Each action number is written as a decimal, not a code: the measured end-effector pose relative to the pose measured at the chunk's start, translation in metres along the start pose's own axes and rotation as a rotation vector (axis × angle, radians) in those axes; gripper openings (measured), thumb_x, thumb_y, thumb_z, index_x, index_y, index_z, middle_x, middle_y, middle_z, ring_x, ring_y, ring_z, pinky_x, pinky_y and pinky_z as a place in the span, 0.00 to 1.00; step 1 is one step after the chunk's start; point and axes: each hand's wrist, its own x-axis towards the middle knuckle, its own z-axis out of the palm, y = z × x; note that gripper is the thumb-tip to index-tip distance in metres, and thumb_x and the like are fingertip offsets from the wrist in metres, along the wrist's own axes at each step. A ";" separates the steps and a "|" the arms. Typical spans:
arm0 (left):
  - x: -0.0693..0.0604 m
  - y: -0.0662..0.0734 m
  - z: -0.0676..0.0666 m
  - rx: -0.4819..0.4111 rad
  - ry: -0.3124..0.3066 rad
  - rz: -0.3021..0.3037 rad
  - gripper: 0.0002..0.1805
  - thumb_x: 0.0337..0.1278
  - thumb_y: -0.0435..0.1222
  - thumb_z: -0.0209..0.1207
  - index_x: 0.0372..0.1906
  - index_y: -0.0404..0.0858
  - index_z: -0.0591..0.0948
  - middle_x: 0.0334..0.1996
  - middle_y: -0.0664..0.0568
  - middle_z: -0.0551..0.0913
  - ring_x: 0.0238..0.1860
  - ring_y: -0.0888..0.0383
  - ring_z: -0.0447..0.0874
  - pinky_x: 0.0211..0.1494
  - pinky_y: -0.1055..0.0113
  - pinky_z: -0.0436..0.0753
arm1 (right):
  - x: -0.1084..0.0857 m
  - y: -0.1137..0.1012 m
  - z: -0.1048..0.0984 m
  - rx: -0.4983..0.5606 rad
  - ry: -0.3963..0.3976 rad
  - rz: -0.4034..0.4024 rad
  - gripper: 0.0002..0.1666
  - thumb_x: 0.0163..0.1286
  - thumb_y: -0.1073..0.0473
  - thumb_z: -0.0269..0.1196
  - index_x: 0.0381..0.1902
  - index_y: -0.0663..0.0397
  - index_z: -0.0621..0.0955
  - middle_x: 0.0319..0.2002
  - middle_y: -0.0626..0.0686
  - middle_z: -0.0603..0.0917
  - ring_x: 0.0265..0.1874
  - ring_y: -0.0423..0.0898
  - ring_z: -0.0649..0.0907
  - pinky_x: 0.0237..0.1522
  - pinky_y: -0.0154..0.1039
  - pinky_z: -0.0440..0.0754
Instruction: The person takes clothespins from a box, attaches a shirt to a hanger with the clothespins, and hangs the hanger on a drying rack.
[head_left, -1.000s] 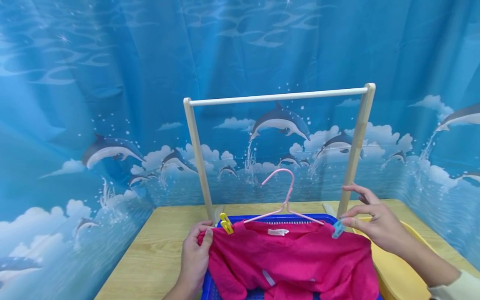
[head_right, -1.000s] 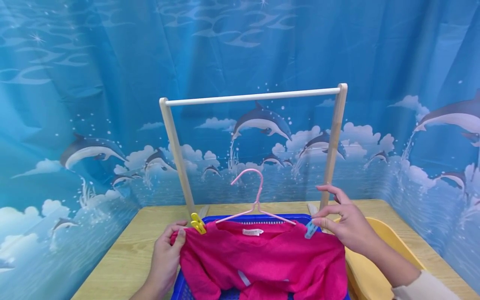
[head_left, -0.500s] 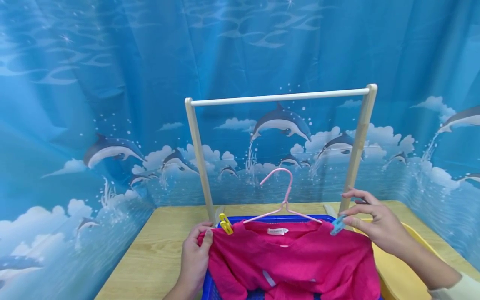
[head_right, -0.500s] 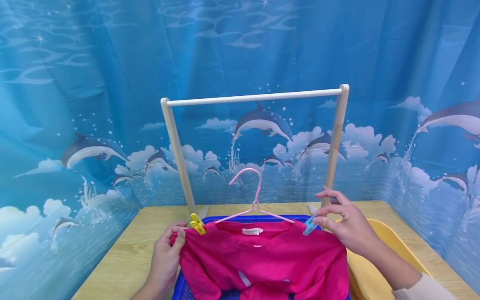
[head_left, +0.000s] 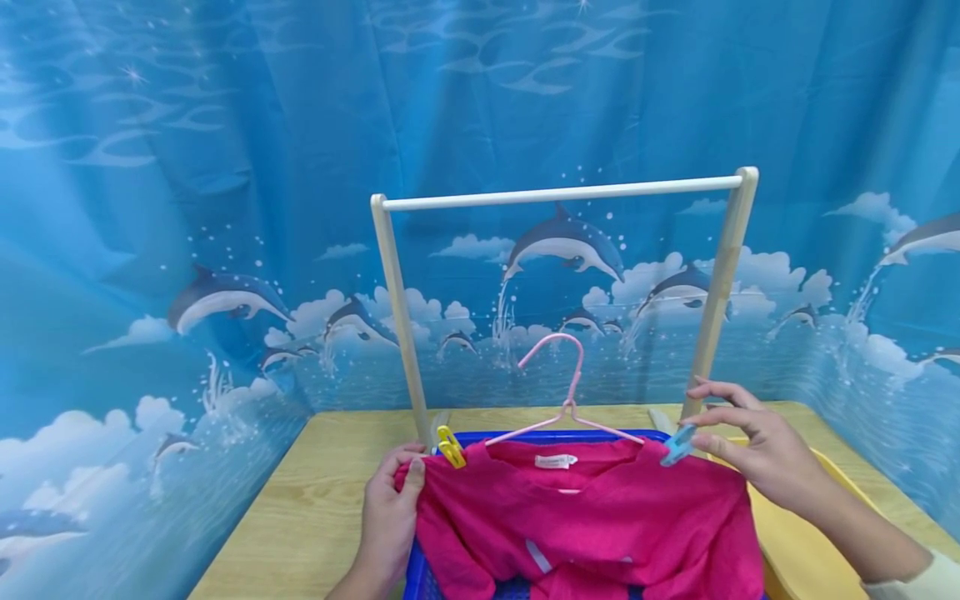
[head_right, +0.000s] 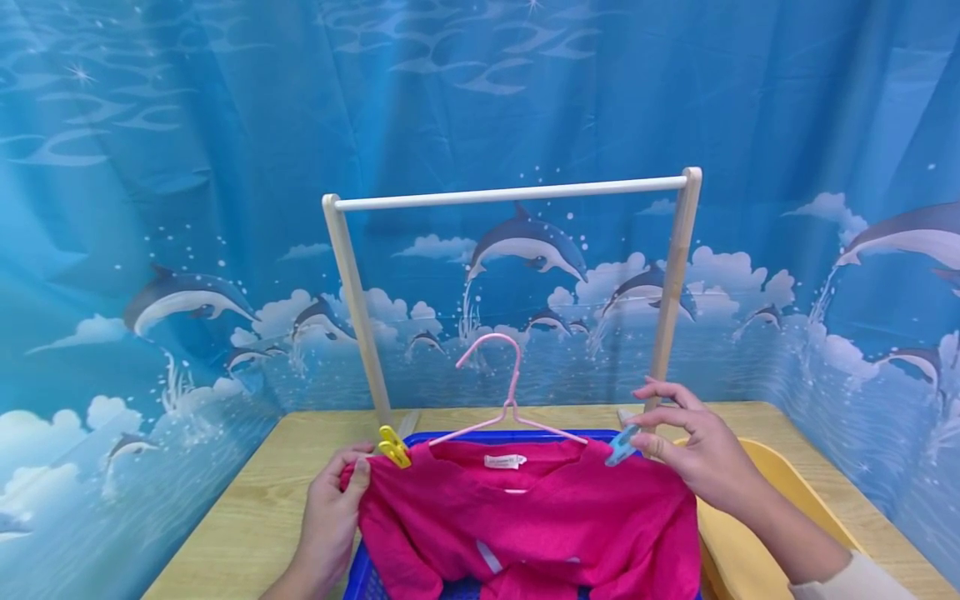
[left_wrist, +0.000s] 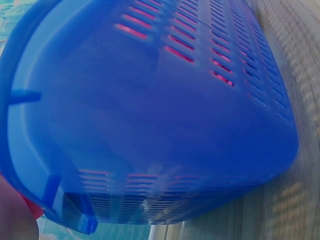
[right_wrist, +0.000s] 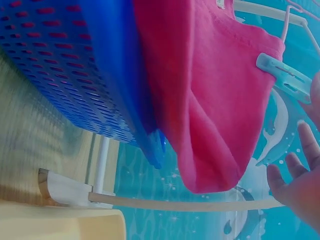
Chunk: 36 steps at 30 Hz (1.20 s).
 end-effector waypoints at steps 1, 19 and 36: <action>0.000 0.000 0.000 -0.004 -0.002 0.004 0.09 0.71 0.30 0.49 0.40 0.25 0.76 0.53 0.44 0.76 0.49 0.62 0.76 0.46 0.75 0.80 | 0.000 -0.001 -0.001 0.004 0.000 0.007 0.14 0.62 0.71 0.66 0.42 0.47 0.86 0.54 0.37 0.73 0.59 0.23 0.65 0.38 0.22 0.76; 0.000 0.002 0.000 -0.068 0.020 0.023 0.10 0.71 0.28 0.49 0.42 0.22 0.76 0.46 0.48 0.78 0.44 0.64 0.77 0.43 0.75 0.80 | 0.000 -0.004 -0.001 0.171 -0.157 0.114 0.26 0.69 0.68 0.61 0.64 0.56 0.74 0.59 0.32 0.76 0.56 0.21 0.71 0.47 0.25 0.78; 0.000 0.005 -0.001 -0.079 0.039 0.044 0.12 0.69 0.30 0.51 0.42 0.21 0.75 0.44 0.50 0.77 0.45 0.63 0.76 0.43 0.75 0.80 | -0.005 0.006 0.017 0.055 -0.293 -0.048 0.10 0.63 0.65 0.66 0.28 0.43 0.79 0.23 0.35 0.73 0.25 0.30 0.71 0.23 0.31 0.71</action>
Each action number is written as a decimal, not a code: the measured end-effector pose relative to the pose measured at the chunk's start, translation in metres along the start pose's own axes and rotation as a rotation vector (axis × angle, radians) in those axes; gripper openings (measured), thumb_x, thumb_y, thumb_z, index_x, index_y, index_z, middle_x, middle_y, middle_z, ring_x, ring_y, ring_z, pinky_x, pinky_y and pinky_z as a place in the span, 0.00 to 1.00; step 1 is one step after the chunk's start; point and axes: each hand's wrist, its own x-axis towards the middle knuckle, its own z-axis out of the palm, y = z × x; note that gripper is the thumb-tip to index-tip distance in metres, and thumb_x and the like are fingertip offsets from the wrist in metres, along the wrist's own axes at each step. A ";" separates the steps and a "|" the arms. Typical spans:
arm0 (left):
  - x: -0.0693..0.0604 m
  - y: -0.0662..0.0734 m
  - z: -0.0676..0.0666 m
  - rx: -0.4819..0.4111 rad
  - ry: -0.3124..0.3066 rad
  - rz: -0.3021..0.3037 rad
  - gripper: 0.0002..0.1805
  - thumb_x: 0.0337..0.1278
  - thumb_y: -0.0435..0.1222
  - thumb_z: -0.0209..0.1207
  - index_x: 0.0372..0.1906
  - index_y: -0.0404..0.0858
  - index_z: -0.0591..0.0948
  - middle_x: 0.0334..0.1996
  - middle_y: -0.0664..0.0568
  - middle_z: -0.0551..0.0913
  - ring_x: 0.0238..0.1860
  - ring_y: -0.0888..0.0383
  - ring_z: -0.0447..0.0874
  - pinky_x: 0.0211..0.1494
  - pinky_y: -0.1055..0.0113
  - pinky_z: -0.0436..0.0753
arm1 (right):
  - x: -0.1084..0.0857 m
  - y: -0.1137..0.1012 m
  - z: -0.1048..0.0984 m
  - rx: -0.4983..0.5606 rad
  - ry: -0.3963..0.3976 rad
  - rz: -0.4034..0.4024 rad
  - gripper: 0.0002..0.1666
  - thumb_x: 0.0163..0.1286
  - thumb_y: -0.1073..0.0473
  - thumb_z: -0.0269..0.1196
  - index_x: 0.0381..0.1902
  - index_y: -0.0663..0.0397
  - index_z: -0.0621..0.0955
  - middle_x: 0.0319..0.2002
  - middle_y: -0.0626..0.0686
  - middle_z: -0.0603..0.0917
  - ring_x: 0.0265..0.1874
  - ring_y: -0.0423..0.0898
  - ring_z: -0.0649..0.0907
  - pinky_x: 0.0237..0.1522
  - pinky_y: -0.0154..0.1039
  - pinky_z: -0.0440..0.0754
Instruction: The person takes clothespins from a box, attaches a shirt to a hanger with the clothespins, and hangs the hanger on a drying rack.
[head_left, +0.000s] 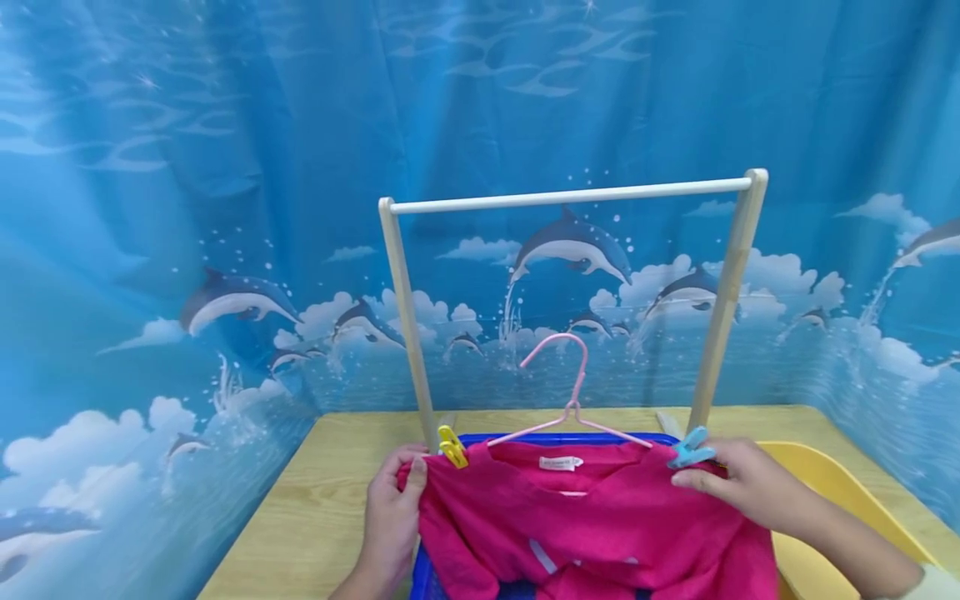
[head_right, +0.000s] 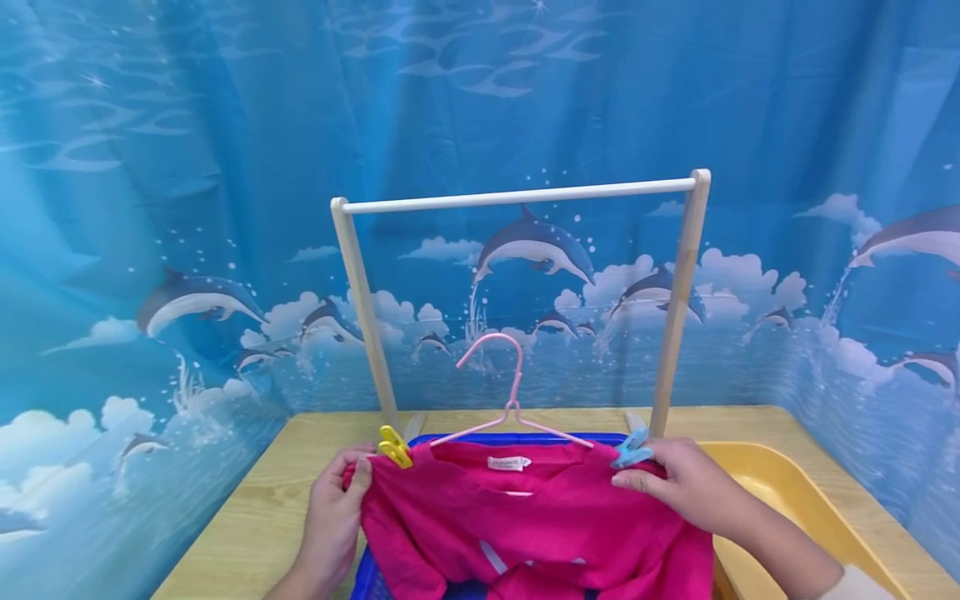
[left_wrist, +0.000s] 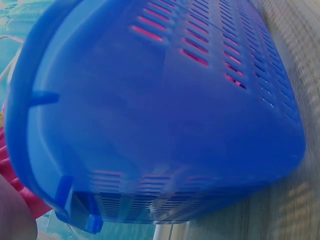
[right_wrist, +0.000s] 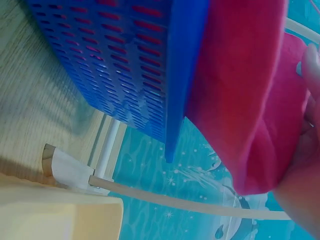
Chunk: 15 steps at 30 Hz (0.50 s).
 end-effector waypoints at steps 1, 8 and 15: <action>0.000 0.000 0.000 -0.003 0.001 -0.002 0.12 0.69 0.30 0.51 0.42 0.21 0.75 0.44 0.50 0.77 0.45 0.63 0.76 0.43 0.75 0.80 | 0.001 0.000 0.000 -0.009 0.005 -0.002 0.12 0.64 0.65 0.66 0.25 0.43 0.78 0.20 0.35 0.68 0.21 0.31 0.68 0.21 0.31 0.68; 0.002 0.002 0.001 -0.015 -0.003 0.023 0.11 0.69 0.30 0.52 0.40 0.21 0.75 0.43 0.51 0.78 0.46 0.62 0.76 0.43 0.75 0.80 | 0.001 -0.001 0.002 -0.121 0.116 -0.038 0.16 0.59 0.67 0.69 0.23 0.38 0.80 0.15 0.33 0.62 0.17 0.26 0.58 0.17 0.28 0.63; 0.000 0.005 0.000 -0.011 -0.027 0.025 0.13 0.68 0.30 0.53 0.44 0.19 0.76 0.34 0.55 0.78 0.32 0.65 0.75 0.32 0.76 0.76 | -0.003 0.001 0.006 -0.190 0.264 -0.151 0.19 0.53 0.72 0.71 0.27 0.37 0.82 0.19 0.30 0.72 0.18 0.26 0.64 0.19 0.25 0.61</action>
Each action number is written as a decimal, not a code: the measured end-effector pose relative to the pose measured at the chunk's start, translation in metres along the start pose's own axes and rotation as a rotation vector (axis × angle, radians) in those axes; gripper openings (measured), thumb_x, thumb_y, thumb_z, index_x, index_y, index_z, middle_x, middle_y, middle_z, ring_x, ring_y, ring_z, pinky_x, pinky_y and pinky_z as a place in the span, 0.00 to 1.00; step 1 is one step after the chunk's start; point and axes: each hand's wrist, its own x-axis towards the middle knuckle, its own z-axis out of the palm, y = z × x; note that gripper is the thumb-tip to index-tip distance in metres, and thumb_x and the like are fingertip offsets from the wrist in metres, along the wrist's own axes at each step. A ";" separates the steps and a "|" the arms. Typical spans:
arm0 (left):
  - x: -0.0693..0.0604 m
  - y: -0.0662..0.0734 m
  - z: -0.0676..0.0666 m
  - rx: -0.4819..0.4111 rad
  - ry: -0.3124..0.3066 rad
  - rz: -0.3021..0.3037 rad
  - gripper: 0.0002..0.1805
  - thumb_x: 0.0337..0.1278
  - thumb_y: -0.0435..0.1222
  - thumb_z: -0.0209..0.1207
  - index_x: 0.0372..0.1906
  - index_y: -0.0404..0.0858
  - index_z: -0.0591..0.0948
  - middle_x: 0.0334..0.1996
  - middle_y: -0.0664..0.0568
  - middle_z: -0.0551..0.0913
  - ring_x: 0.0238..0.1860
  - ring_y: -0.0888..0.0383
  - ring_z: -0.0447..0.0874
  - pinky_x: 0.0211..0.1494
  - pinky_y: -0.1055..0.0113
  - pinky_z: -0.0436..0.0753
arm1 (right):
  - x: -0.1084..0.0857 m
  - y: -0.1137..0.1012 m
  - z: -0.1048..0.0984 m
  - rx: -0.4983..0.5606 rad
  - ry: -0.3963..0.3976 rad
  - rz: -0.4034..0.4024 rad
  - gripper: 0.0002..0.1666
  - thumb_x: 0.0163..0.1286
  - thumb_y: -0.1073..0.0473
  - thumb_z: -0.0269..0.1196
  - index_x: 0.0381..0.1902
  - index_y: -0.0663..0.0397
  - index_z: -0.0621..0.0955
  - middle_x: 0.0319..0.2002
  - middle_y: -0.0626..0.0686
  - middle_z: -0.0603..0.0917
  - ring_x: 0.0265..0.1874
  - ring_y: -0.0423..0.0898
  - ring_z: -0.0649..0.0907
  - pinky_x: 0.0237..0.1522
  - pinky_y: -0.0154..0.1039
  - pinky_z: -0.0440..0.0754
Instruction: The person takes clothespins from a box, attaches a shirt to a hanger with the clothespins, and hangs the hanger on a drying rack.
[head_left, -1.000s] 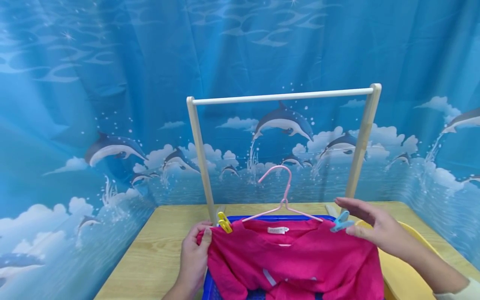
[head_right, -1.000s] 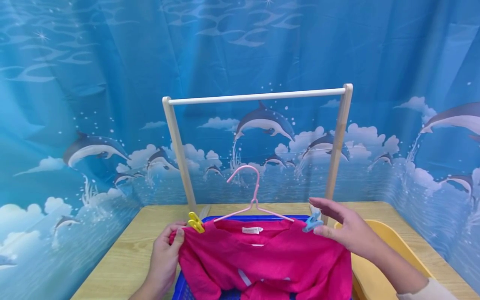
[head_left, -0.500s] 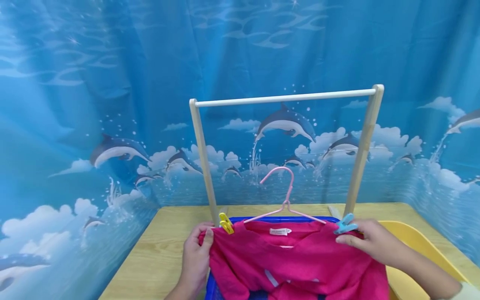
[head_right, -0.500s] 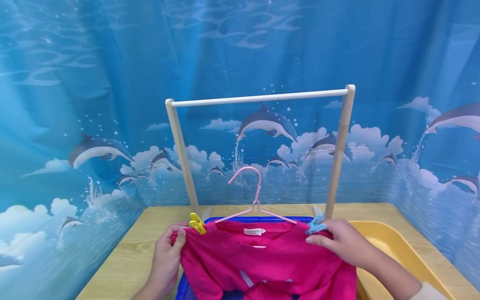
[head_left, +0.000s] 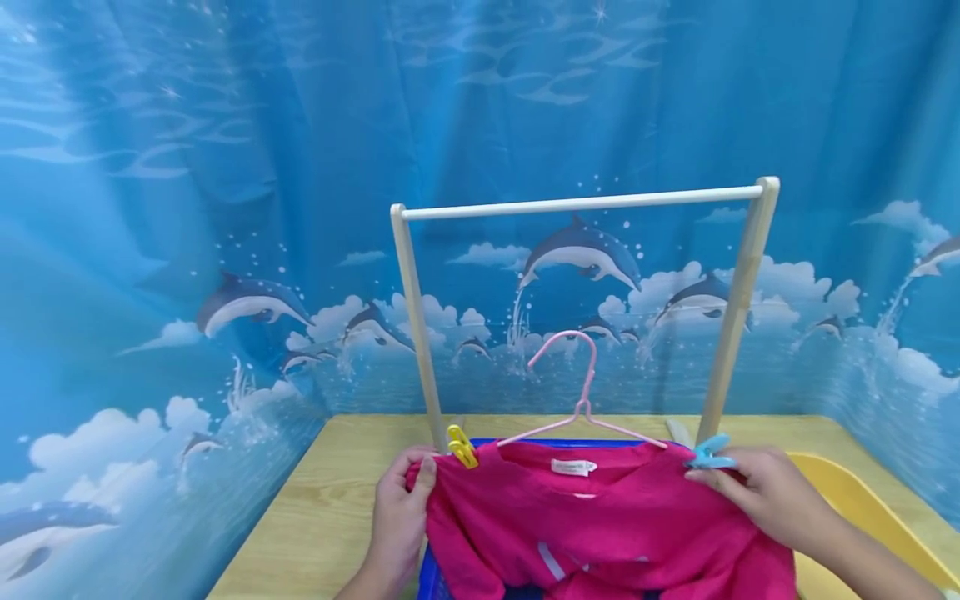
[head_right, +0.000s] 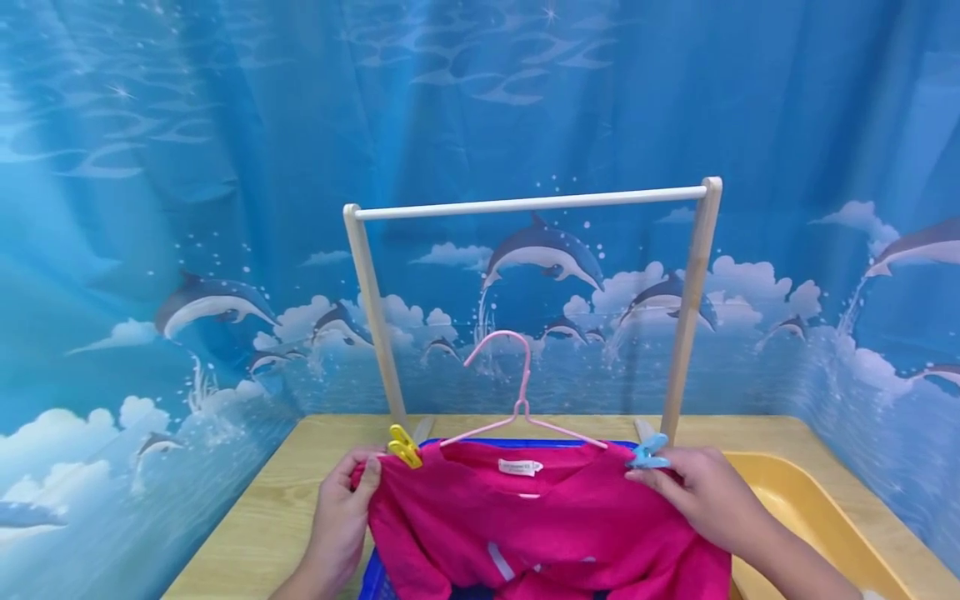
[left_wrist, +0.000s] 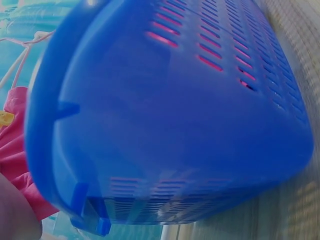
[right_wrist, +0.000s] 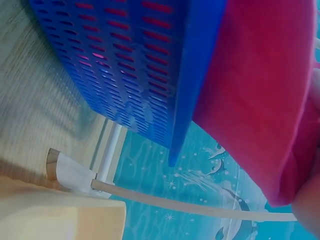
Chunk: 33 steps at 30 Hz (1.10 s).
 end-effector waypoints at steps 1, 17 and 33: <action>0.000 0.000 -0.001 -0.005 -0.008 -0.007 0.13 0.68 0.29 0.53 0.45 0.19 0.76 0.32 0.56 0.78 0.31 0.65 0.74 0.31 0.76 0.76 | 0.000 0.000 0.000 -0.007 0.015 -0.010 0.19 0.52 0.72 0.71 0.28 0.37 0.83 0.19 0.30 0.73 0.18 0.26 0.65 0.20 0.25 0.61; 0.001 0.007 -0.015 0.020 -0.208 -0.092 0.15 0.68 0.33 0.55 0.49 0.23 0.76 0.35 0.53 0.80 0.34 0.62 0.79 0.37 0.72 0.80 | -0.002 0.007 -0.005 -0.085 0.064 0.052 0.20 0.51 0.72 0.72 0.29 0.37 0.84 0.20 0.28 0.70 0.19 0.28 0.69 0.20 0.25 0.60; 0.001 0.026 -0.019 0.115 -0.315 -0.090 0.18 0.70 0.40 0.55 0.55 0.31 0.78 0.53 0.41 0.79 0.45 0.60 0.77 0.44 0.71 0.80 | -0.012 -0.007 -0.020 -0.089 0.131 0.150 0.18 0.53 0.73 0.71 0.28 0.39 0.85 0.16 0.32 0.62 0.17 0.29 0.65 0.19 0.27 0.58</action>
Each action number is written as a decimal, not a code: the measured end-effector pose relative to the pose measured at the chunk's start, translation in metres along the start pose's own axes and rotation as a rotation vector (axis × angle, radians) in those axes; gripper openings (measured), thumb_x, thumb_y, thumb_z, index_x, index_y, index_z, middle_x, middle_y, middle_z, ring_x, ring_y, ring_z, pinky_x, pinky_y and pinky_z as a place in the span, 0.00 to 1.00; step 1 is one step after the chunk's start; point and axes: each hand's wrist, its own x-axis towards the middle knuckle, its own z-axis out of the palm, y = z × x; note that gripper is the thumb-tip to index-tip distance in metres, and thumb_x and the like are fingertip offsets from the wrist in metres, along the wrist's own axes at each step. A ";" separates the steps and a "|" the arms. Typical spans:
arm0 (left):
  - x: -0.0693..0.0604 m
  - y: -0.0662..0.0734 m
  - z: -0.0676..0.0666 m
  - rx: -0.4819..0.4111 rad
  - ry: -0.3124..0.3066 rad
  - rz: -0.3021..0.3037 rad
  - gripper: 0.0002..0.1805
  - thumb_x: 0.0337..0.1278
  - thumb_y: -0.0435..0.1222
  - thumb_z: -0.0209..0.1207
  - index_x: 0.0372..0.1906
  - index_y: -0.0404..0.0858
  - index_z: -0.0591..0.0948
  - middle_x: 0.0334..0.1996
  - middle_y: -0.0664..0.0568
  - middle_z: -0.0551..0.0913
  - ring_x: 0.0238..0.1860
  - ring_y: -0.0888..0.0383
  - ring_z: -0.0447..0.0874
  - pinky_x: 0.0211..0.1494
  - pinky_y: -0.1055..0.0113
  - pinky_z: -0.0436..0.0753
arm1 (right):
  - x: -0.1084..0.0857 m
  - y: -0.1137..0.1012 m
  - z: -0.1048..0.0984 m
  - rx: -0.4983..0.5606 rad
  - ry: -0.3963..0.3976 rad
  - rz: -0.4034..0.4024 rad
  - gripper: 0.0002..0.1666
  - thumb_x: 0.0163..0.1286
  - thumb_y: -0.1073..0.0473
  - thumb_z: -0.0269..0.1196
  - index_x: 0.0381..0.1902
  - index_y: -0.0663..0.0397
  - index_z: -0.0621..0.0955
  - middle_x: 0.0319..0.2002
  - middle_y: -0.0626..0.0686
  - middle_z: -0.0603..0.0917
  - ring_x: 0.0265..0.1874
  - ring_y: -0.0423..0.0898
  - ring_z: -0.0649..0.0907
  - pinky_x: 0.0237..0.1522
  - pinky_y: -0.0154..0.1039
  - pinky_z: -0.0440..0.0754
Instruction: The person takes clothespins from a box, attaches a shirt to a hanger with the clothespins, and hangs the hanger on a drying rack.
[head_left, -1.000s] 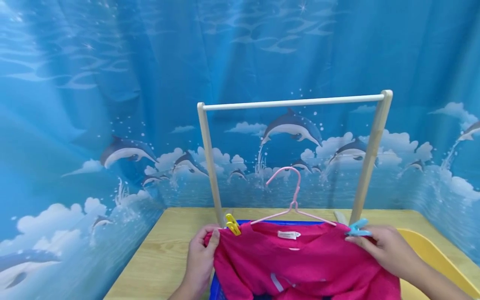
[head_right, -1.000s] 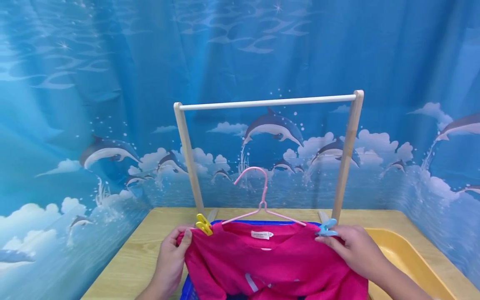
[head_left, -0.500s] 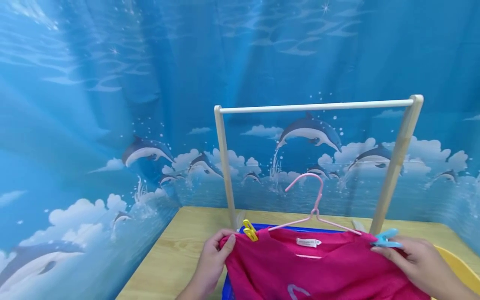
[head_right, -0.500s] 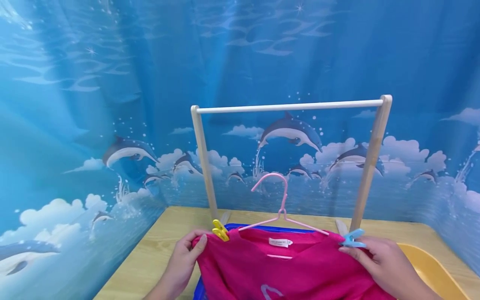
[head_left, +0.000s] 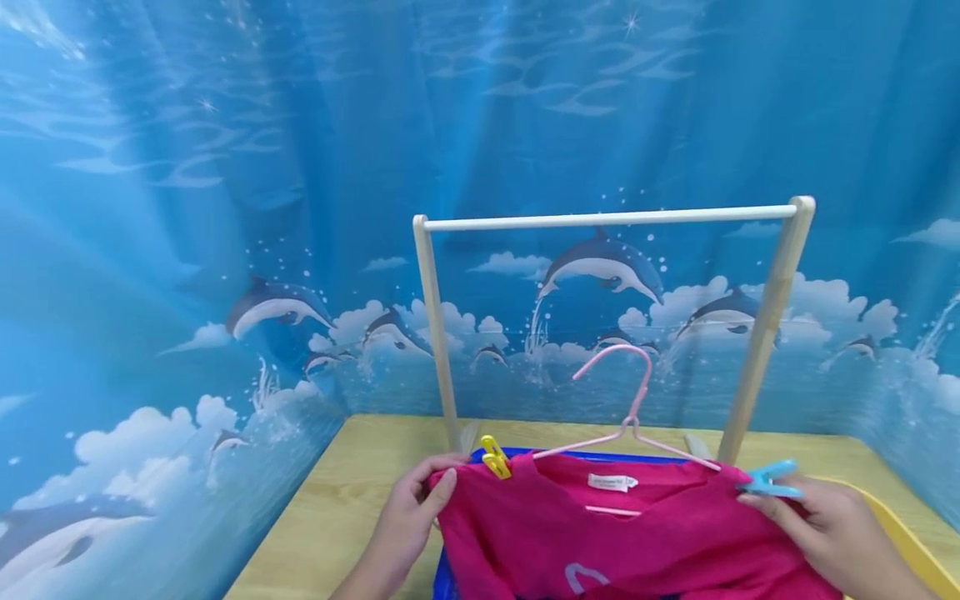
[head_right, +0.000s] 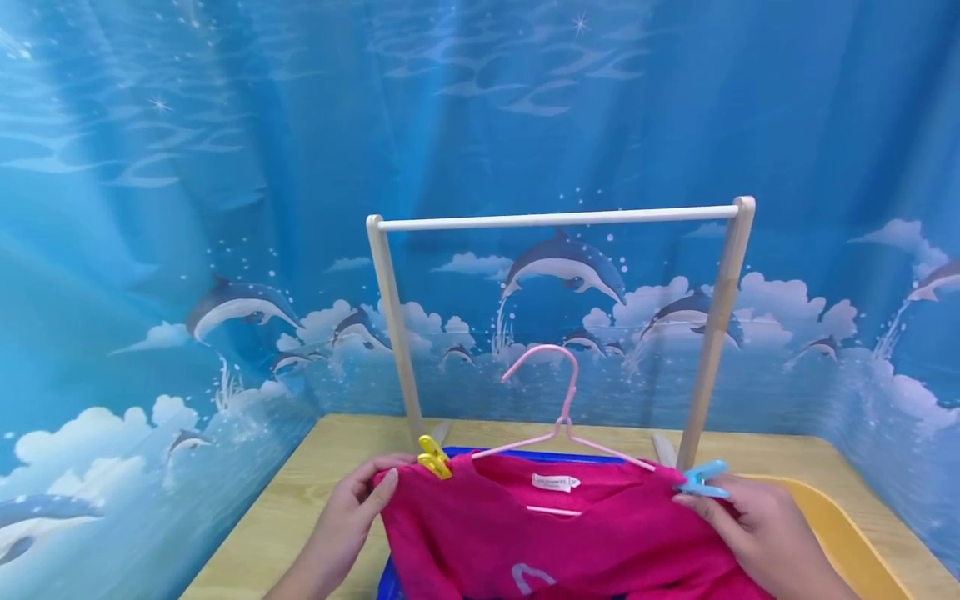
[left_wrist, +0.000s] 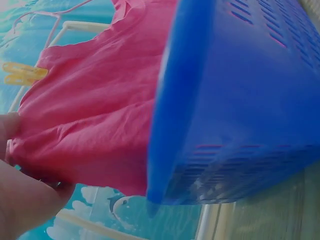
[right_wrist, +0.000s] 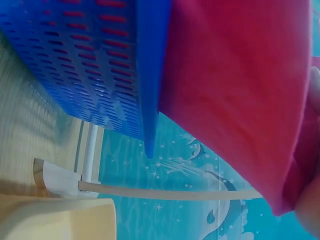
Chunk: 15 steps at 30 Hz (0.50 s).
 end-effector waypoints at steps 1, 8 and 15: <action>0.000 0.000 -0.001 0.006 0.003 -0.014 0.18 0.70 0.41 0.54 0.56 0.32 0.78 0.53 0.43 0.79 0.44 0.59 0.77 0.43 0.70 0.80 | 0.000 0.000 0.000 -0.007 0.001 0.002 0.18 0.53 0.72 0.71 0.28 0.39 0.85 0.16 0.31 0.62 0.17 0.29 0.65 0.19 0.27 0.58; -0.008 -0.003 -0.008 0.032 -0.011 -0.024 0.23 0.71 0.44 0.52 0.62 0.34 0.73 0.56 0.43 0.77 0.55 0.53 0.76 0.52 0.72 0.78 | 0.000 0.008 -0.002 -0.040 0.020 -0.026 0.17 0.53 0.72 0.71 0.30 0.41 0.88 0.27 0.27 0.78 0.24 0.26 0.75 0.22 0.21 0.66; -0.021 -0.020 -0.008 0.075 -0.004 -0.013 0.35 0.70 0.39 0.54 0.74 0.31 0.55 0.69 0.32 0.62 0.71 0.37 0.58 0.68 0.55 0.68 | 0.016 0.008 -0.004 -0.022 0.054 -0.082 0.15 0.51 0.70 0.72 0.32 0.43 0.88 0.32 0.27 0.81 0.32 0.20 0.76 0.26 0.20 0.71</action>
